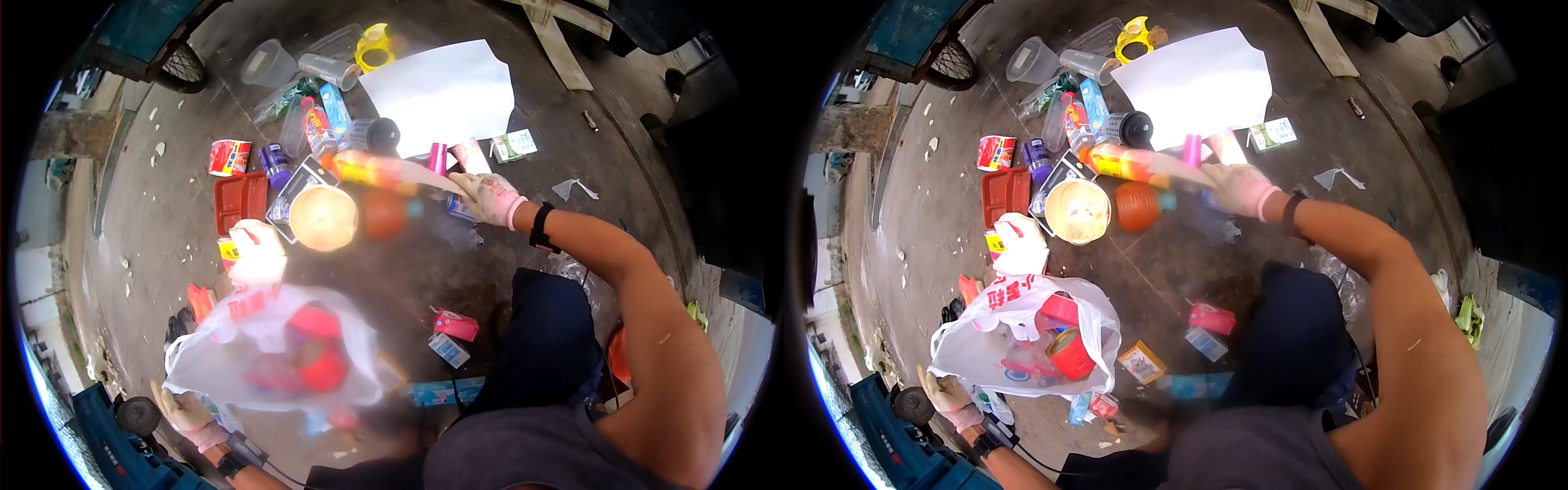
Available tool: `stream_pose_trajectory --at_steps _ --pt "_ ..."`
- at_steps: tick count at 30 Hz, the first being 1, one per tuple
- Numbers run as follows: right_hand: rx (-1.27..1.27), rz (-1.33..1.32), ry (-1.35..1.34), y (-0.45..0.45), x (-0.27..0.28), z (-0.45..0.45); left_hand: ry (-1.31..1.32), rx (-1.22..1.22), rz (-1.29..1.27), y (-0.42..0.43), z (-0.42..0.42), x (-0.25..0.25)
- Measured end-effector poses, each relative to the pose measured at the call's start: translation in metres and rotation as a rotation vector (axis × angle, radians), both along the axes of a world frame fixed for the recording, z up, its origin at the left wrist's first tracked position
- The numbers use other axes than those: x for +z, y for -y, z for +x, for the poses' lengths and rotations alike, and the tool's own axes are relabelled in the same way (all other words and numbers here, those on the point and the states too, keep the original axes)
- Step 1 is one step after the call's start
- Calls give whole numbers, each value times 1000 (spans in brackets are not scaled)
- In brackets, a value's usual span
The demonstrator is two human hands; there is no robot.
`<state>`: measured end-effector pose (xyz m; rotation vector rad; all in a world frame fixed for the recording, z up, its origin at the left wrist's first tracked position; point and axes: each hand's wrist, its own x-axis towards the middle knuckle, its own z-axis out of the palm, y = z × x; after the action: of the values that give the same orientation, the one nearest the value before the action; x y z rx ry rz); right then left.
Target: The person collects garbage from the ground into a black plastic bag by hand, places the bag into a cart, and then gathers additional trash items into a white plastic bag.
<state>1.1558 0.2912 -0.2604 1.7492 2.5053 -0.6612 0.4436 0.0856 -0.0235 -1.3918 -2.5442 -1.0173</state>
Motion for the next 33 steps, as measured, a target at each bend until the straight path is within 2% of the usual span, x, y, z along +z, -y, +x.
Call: stream_pose_trajectory --at_steps 1,2,4,6,9,11,13,15,17,19,20,22,25,28,29,31,33 --pt "-54 -60 1 -2 14 11 -57 -4 -27 2 -8 -2" --pt "-112 24 -14 -1 10 27 55 40 3 0 -8 -1" --pt "-122 -61 24 1 28 68 138 39 49 7 -14 -6" --pt "-74 -372 187 -5 39 116 241 34 103 10 -13 -8" --pt "75 -660 865 -14 68 138 421 15 231 6 7 -12" --pt "-78 -494 714 -11 82 130 519 10 231 9 -3 -10" --pt "-6 -184 302 -6 62 122 433 -21 156 7 -9 -12" --pt "98 -247 85 21 67 41 385 -51 97 7 -9 -2" --pt "292 -204 118 59 36 12 431 -56 103 3 -2 1" --pt "364 -152 158 87 12 -5 410 -51 89 -2 11 3" --pt "313 -200 163 91 -15 -7 585 -18 148 -4 15 8" --pt "257 -172 170 91 -25 -11 600 -33 136 4 15 11" --pt "218 -121 79 91 -30 5 281 -126 -18 16 22 6" --pt "251 -157 78 84 -24 26 128 -139 -47 16 33 3" --pt "158 -206 38 82 -18 28 -8 -160 -74 18 20 -4" --pt "-23 -315 -51 82 -8 27 32 -215 -30 27 11 -13" --pt "-230 -414 -261 75 -2 21 402 -202 138 14 34 -11"
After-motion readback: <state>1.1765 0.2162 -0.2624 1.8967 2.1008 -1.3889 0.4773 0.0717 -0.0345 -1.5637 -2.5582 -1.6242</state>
